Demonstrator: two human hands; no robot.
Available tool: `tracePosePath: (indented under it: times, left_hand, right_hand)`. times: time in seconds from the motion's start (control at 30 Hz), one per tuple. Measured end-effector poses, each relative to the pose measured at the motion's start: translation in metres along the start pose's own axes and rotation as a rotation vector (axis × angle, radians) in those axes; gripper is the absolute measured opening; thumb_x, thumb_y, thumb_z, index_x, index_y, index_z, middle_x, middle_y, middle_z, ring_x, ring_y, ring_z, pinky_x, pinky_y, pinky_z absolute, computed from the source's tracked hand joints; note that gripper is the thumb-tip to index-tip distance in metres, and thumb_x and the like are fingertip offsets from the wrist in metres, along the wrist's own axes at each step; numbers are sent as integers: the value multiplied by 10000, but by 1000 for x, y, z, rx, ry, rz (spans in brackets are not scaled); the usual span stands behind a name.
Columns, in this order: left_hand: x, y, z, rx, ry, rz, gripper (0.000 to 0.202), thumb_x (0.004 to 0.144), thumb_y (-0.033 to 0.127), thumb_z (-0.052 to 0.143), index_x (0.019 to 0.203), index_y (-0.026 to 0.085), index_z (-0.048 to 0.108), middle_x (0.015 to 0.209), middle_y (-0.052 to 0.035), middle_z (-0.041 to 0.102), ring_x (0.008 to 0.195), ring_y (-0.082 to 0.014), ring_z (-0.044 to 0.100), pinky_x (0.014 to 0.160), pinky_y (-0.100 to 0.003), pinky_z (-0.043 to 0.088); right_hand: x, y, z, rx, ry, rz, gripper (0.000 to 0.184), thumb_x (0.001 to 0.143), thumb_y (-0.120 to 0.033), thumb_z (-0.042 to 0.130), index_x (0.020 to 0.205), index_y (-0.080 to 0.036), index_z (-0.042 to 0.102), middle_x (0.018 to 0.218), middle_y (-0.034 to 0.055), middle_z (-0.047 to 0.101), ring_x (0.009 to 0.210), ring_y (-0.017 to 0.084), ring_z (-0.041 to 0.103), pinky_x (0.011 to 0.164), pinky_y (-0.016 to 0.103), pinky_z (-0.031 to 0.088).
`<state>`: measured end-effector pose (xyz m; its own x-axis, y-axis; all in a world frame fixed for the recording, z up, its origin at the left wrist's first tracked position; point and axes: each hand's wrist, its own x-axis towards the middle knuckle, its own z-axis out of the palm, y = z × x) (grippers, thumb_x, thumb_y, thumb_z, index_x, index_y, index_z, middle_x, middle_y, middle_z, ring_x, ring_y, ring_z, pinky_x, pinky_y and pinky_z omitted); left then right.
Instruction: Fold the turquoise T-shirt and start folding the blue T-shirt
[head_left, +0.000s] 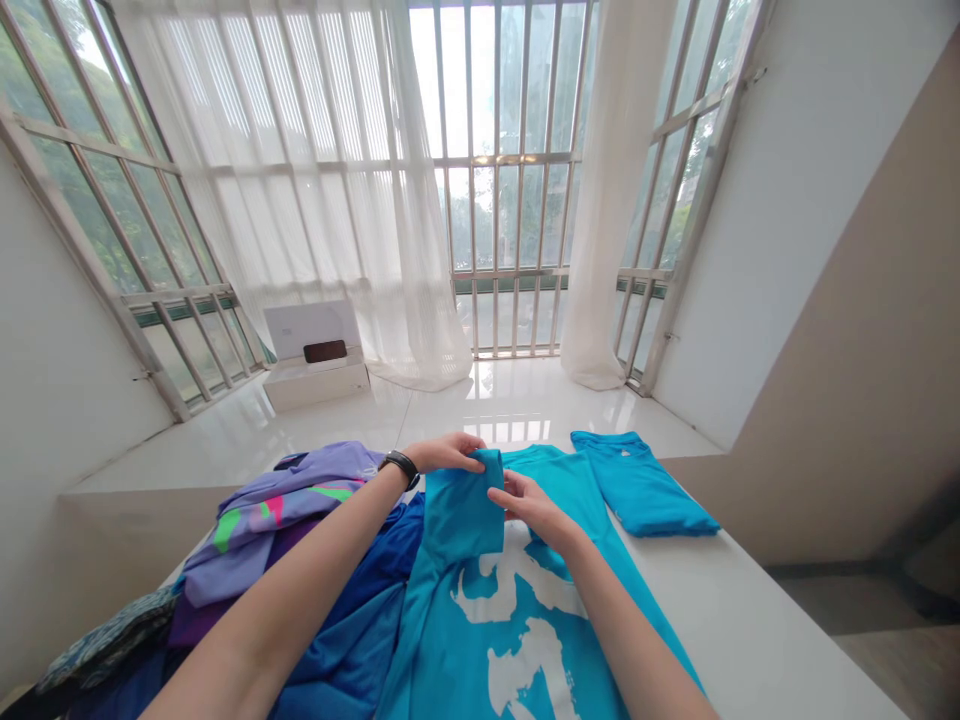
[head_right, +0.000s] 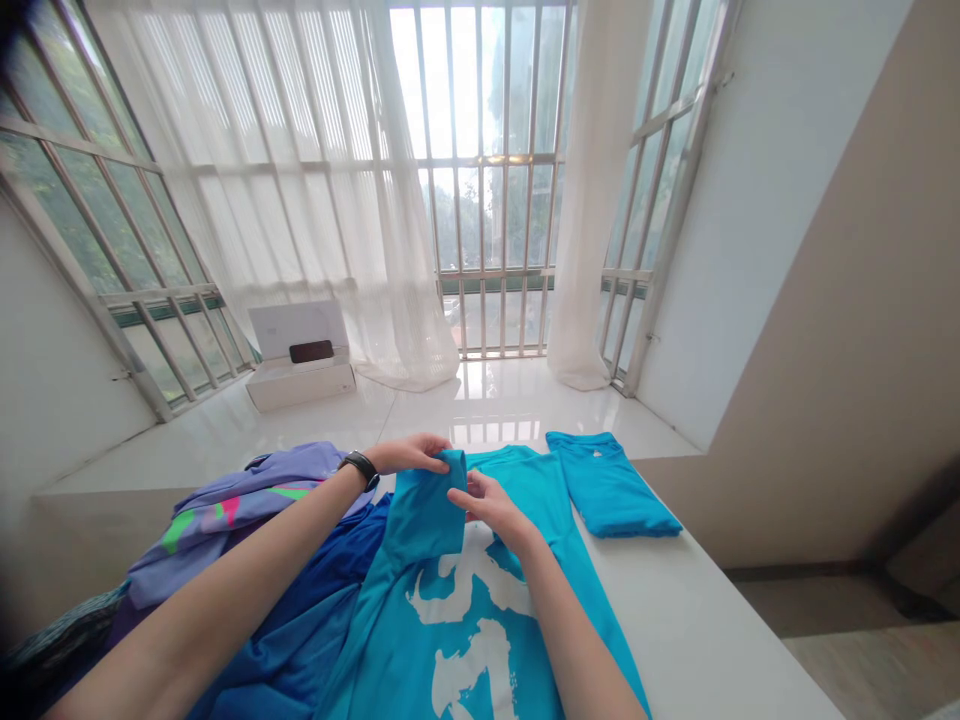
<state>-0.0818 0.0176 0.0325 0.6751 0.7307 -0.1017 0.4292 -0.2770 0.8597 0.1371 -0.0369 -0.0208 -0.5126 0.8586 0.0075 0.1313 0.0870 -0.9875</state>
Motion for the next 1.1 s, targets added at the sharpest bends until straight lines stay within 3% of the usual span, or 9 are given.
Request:
tracePosePath:
  times: [0.1, 0.2, 0.33, 0.5, 0.6, 0.73, 0.9, 1.1]
  left_hand:
    - [3, -6, 3, 62, 157, -11, 403, 822, 485, 672, 1050, 155, 639, 1073, -78, 707, 1003, -232, 640, 829, -313, 515]
    - [10, -18, 6, 155, 222, -61, 408, 865, 473, 615, 1107, 144, 615, 1048, -76, 706, 970, -221, 639, 796, -296, 506]
    - [11, -38, 4, 330, 204, -213, 447, 793, 501, 675, 1071, 152, 645, 873, -28, 696, 813, -196, 630, 696, -263, 471]
    - [3, -56, -1, 543, 161, -347, 322, 753, 458, 708, 898, 171, 688, 855, -39, 691, 812, -210, 625, 694, -265, 445]
    - [0, -58, -3, 645, 147, -380, 246, 815, 418, 634, 853, 182, 691, 864, -55, 706, 839, -223, 632, 713, -274, 450]
    - [-3, -56, -3, 753, 190, -399, 308, 929, 414, 480, 1043, 200, 670, 1058, -96, 710, 969, -251, 639, 774, -300, 463]
    - [-8, -53, 1, 862, 236, -414, 365, 984, 452, 389, 1123, 208, 623, 1084, -143, 703, 997, -305, 654, 794, -362, 474]
    - [-10, -52, 4, 947, 257, -408, 326, 984, 462, 411, 1098, 228, 607, 1057, -137, 706, 1028, -309, 652, 825, -364, 469]
  right_hand:
    - [2, 0, 3, 74, -43, 1, 452, 771, -636, 661, 901, -207, 603, 763, -24, 614, 659, 119, 583, 558, 231, 476]
    - [8, 6, 5, 68, 49, 6, 488, 735, -678, 655, 734, -218, 492, 637, -64, 508, 584, 95, 526, 526, 218, 455]
    - [15, 15, 8, 11, 149, 45, 468, 787, -707, 530, 792, -256, 407, 598, -88, 474, 527, 116, 563, 439, 219, 432]
    - [18, 27, 6, -164, 192, 116, 346, 828, -589, 509, 870, -260, 410, 498, -112, 464, 378, 140, 528, 352, 232, 329]
    - [17, 31, 0, -312, 231, 135, 240, 841, -473, 530, 825, -244, 459, 483, -87, 503, 398, 149, 551, 419, 251, 369]
    - [11, 30, -10, -494, 277, 138, 183, 846, -377, 554, 745, -236, 494, 501, -54, 541, 507, 164, 602, 540, 265, 406]
    - [3, 28, -13, -657, 248, 192, 278, 881, -398, 544, 662, -233, 503, 484, -15, 571, 504, 177, 601, 537, 272, 380]
    - [4, 32, -13, -819, 299, 228, 296, 835, -443, 621, 644, -224, 566, 658, 64, 675, 736, 238, 651, 577, 282, 351]
